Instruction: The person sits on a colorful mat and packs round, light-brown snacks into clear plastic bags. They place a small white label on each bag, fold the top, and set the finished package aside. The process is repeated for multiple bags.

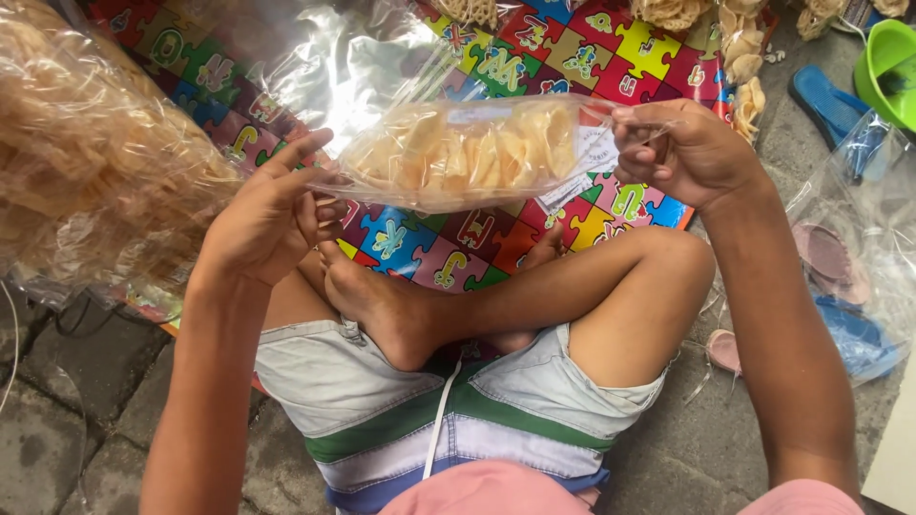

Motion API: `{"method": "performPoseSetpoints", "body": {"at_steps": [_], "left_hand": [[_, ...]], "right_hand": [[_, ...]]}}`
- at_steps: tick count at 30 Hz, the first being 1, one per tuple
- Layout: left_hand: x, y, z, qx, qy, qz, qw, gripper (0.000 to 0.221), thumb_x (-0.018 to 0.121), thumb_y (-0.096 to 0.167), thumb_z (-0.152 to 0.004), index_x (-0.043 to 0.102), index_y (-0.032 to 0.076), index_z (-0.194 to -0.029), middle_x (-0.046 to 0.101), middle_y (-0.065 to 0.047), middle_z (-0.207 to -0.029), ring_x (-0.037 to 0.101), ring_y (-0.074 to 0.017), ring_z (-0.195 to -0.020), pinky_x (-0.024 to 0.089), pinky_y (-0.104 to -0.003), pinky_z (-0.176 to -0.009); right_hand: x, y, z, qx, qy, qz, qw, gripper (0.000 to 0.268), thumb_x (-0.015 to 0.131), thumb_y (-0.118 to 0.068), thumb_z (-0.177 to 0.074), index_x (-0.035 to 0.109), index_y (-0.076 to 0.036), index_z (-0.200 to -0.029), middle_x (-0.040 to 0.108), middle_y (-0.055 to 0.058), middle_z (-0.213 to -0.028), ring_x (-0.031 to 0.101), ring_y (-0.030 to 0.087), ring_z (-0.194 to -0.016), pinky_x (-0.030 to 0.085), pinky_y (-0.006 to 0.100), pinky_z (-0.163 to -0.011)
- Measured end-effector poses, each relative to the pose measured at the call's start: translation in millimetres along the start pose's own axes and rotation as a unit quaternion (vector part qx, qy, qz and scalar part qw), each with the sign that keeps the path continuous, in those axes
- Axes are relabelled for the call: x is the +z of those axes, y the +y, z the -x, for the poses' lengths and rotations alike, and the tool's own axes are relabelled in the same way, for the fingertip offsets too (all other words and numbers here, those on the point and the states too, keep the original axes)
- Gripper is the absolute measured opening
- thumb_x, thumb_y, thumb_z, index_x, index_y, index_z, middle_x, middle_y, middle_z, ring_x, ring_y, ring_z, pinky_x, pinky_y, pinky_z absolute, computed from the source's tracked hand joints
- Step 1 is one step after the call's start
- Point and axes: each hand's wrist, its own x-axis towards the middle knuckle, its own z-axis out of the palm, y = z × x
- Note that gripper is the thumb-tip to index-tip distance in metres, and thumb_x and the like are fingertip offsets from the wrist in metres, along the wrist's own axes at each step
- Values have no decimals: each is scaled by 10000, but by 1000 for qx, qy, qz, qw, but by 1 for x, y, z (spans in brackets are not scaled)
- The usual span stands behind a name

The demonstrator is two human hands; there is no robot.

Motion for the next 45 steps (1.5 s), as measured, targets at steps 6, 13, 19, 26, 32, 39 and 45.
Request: {"method": "performPoseSetpoints", "body": {"at_steps": [6, 13, 19, 26, 32, 39, 45], "left_hand": [[13, 20, 12, 4, -60, 8, 998, 428, 645, 92, -887, 358, 108, -1204, 490, -2, -721, 428, -52, -534, 269, -212, -467], [-8, -1, -18, 5, -64, 36, 997, 172, 612, 119, -964, 549, 173, -1114, 482, 2, -834, 430, -54, -512, 291, -203, -459], [-2, -1, -11, 33, -50, 94, 994, 266, 605, 121, -956, 591, 157, -1219, 497, 22, -865, 389, 4, -468, 247, -152, -411], [-7, -5, -20, 60, -58, 103, 991, 346, 618, 134, -958, 603, 130, -1304, 526, 3, -880, 428, -19, -485, 278, -168, -426], [-23, -33, -33, 211, -30, 58, 975, 302, 552, 202, -1055, 583, 106, -1339, 572, 5, -911, 569, -50, -748, 401, -187, -669], [-8, -42, -43, 497, -4, -200, 844, 613, 499, 410, -1087, 358, 77, -1581, 384, -201, -1620, 332, -339, -1515, 296, -513, -1205], [0, -47, -67, 538, 28, -191, 820, 358, 547, 268, -1112, 574, 71, -1409, 558, -219, -1477, 463, -352, -1436, 331, -516, -1218]], "right_hand": [[8, -14, 7, 5, -29, -14, 999, 203, 642, -180, -962, 656, -85, -783, 470, -40, -552, 329, 39, -425, 287, 155, -446], [3, 2, 1, -73, 49, 15, 996, 235, 578, -184, -988, 691, -58, -825, 563, 13, -616, 524, 52, -529, 375, 160, -403], [11, 29, -13, -266, 64, 53, 960, 336, 651, -211, -999, 579, 14, -1238, 603, 137, -1058, 646, 219, -976, 577, 271, -680], [53, 14, -21, -394, 5, 101, 914, 186, 697, -161, -980, 700, -71, -1143, 636, 173, -1369, 578, 294, -1332, 485, 476, -1100], [58, 16, -34, -428, 7, 109, 897, 95, 670, -104, -1029, 737, -44, -1060, 697, 181, -1204, 654, 294, -1236, 485, 453, -1099], [66, 29, -45, -455, 76, 35, 886, 150, 659, -145, -1039, 745, -40, -1102, 746, 171, -1095, 706, 260, -1124, 543, 420, -1054], [70, 33, -55, -459, 93, -10, 883, 163, 650, -149, -1044, 743, -35, -1113, 752, 176, -1088, 730, 276, -1080, 563, 411, -1033]]}}
